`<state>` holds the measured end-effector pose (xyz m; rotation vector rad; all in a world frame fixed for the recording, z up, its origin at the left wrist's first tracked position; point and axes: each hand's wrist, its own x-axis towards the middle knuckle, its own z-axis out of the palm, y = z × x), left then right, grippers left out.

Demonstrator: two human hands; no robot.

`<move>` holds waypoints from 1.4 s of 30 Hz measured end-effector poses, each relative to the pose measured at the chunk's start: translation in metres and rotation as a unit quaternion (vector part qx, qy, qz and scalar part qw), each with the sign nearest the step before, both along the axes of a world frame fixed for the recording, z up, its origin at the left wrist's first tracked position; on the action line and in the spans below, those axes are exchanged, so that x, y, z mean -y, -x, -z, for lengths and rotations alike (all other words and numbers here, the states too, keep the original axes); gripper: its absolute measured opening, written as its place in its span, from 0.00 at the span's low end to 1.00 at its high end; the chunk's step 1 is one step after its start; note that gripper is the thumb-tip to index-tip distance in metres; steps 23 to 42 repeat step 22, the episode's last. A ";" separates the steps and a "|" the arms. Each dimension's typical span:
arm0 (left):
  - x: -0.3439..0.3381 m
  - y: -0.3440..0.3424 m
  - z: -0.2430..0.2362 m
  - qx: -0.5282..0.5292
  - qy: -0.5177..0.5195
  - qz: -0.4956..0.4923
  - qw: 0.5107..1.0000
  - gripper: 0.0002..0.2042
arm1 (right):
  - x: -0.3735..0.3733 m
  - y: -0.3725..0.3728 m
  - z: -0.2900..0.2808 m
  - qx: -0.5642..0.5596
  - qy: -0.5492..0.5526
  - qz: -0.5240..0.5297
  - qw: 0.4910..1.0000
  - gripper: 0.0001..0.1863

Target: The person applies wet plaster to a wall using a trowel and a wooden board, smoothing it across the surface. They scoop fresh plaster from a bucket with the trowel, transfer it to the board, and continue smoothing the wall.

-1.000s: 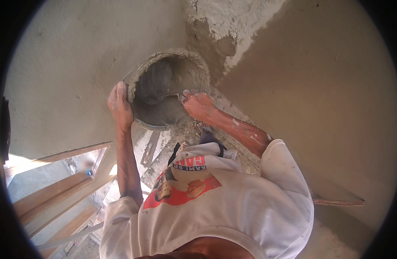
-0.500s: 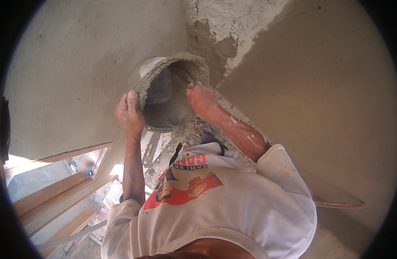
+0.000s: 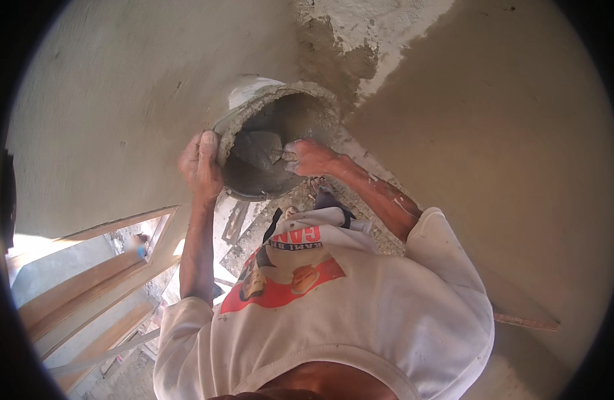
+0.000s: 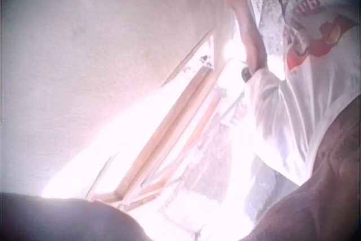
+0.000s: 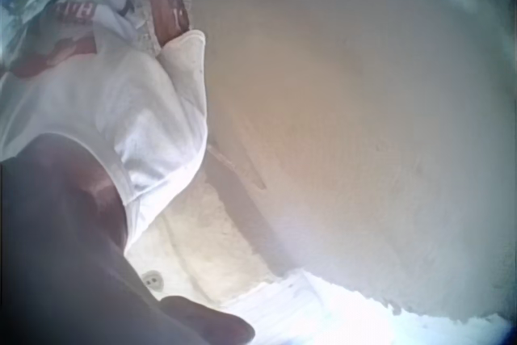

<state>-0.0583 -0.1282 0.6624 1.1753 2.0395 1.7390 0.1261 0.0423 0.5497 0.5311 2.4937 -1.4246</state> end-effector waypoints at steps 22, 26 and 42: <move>0.141 0.008 0.145 0.358 0.023 -0.357 0.862 0.25 | -0.201 -0.035 0.043 0.097 0.276 0.281 0.914 0.19; 0.141 0.008 0.145 0.358 0.023 -0.357 0.862 0.25 | -0.201 -0.035 0.043 0.097 0.276 0.281 0.914 0.19; 0.141 0.008 0.145 0.358 0.023 -0.357 0.862 0.25 | -0.201 -0.035 0.043 0.097 0.276 0.281 0.914 0.19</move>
